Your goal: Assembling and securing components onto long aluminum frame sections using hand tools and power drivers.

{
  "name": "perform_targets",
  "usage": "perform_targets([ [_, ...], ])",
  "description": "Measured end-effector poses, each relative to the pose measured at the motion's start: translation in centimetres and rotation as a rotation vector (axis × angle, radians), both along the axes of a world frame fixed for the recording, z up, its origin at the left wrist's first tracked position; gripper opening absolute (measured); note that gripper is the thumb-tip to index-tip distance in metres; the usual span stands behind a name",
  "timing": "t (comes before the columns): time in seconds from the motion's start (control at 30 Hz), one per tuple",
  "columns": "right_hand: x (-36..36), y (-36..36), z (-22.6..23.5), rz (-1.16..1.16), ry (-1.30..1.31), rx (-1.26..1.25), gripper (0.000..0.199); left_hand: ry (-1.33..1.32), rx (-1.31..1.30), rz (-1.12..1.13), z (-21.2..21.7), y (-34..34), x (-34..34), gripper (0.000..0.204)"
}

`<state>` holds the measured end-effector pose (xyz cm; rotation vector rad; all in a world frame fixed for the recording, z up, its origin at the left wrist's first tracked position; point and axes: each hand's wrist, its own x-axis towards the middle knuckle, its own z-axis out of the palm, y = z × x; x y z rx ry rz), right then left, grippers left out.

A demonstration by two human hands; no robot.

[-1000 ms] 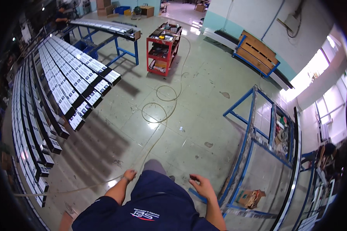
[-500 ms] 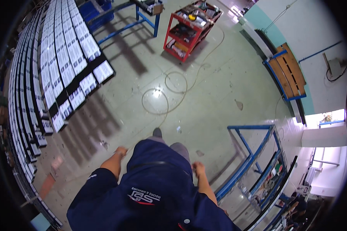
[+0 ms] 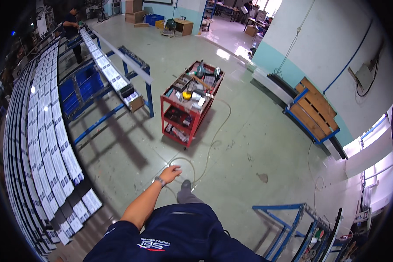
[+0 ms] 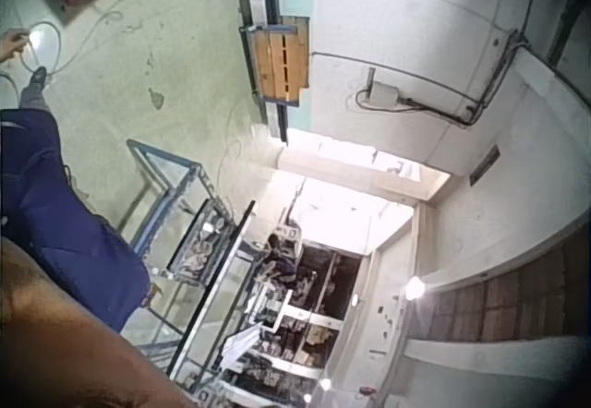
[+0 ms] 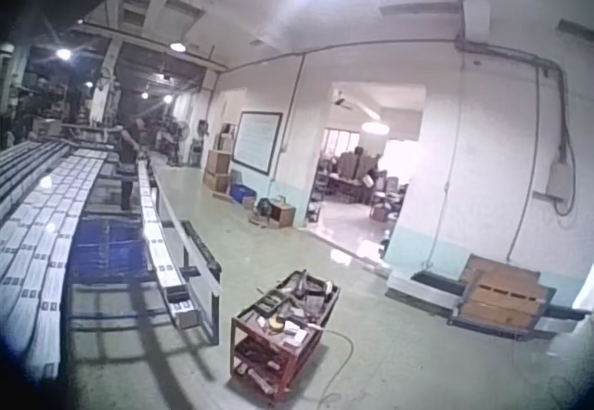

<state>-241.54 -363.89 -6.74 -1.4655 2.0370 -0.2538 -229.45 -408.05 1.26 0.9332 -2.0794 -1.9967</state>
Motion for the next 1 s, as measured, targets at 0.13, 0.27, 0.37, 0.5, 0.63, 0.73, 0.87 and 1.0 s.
perform_targets([
  [0.13, -9.2, -3.7, -5.5, 0.063, 0.113, 0.266, 0.03, -0.124, 0.228, 0.325, -1.9, -5.3, 2.8, 0.043],
  [0.27, -21.3, -24.5, 0.9, -0.63, -0.256, 0.169, 0.033, -0.063, 0.25, 0.77, -0.7, -10.7, 8.8, 0.032],
  [0.37, -26.6, -37.8, 7.7, -0.563, -0.263, -0.235, 0.019, -0.074, 0.144, 0.917, 2.8, -16.6, 11.1, 0.019],
  [0.5, -25.3, -54.9, 18.7, -0.428, -0.431, -0.463, 0.027, 0.05, 0.091, 1.099, 3.4, -24.7, 11.8, 0.04],
  [0.63, -19.7, -66.2, 20.2, -0.266, -0.816, -0.389, 0.032, 0.172, 0.073, 1.285, 6.9, -34.6, 8.7, 0.052],
  [0.73, -15.9, -73.4, 21.9, -0.138, -0.808, -0.245, 0.035, 0.17, 0.012, 1.267, 8.2, -42.1, 6.5, 0.06],
  [0.87, -13.0, -83.6, 20.6, 0.085, -0.655, -0.306, 0.043, 0.079, -0.179, 1.207, 5.1, -49.4, 3.7, 0.073],
  [1.0, -8.8, -92.0, 20.1, 0.059, -0.618, -0.3, 0.055, -0.167, -0.212, 1.033, 4.8, -52.6, 3.2, 0.072],
])
